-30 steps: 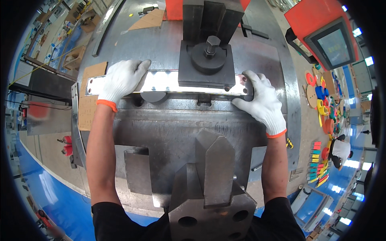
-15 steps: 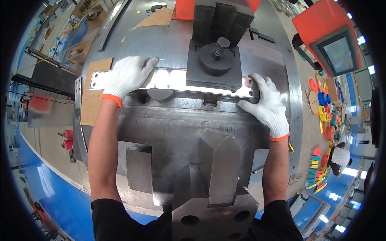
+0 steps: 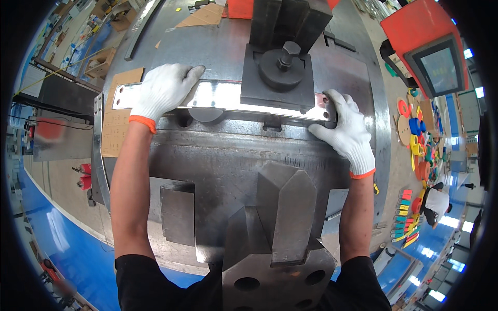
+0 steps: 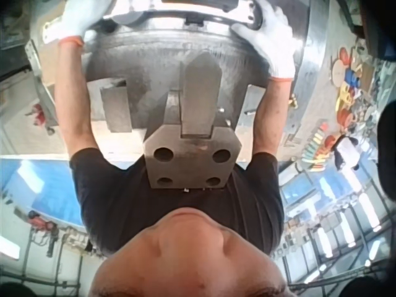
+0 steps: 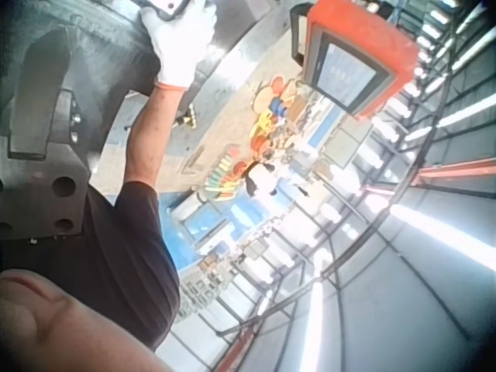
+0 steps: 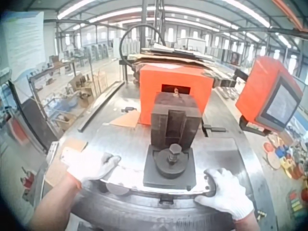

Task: The person aligns a long metal bracket on a machine table, uses a tape measure to check dimensions, and repeatedly adjusts the bracket's position. They also handle a small black cylindrical object and a piece of cardboard during the process.

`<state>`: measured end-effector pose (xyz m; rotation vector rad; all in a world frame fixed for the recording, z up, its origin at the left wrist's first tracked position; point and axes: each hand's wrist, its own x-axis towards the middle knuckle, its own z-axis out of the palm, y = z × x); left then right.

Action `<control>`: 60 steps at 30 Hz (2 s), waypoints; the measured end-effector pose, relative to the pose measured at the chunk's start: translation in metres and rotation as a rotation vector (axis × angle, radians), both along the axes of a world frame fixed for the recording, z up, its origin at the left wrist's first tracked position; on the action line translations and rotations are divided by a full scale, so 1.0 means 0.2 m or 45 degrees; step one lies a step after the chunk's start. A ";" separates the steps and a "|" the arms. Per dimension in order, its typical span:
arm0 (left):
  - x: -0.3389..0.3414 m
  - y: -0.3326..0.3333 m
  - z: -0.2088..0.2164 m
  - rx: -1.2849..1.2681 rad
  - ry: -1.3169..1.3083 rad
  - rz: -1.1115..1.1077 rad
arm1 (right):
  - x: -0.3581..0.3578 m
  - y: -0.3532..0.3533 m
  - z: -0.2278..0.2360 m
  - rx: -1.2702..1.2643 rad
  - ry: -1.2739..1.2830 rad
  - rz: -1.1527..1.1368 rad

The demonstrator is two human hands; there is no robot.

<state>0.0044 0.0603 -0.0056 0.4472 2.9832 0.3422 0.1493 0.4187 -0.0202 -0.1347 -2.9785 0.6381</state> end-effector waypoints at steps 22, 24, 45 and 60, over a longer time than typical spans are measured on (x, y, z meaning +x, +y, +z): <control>-0.01 -0.02 -0.03 0.003 0.095 -0.040 | 0.00 0.00 0.00 -0.001 0.006 -0.002; -0.01 -0.01 -0.03 -0.002 0.102 -0.045 | 0.00 0.01 0.00 -0.012 0.024 0.010; -0.01 0.00 -0.03 0.040 0.127 -0.029 | 0.00 0.01 -0.01 -0.027 0.057 0.022; -0.01 -0.01 -0.04 0.062 0.141 -0.037 | 0.00 0.02 -0.01 -0.040 0.047 0.024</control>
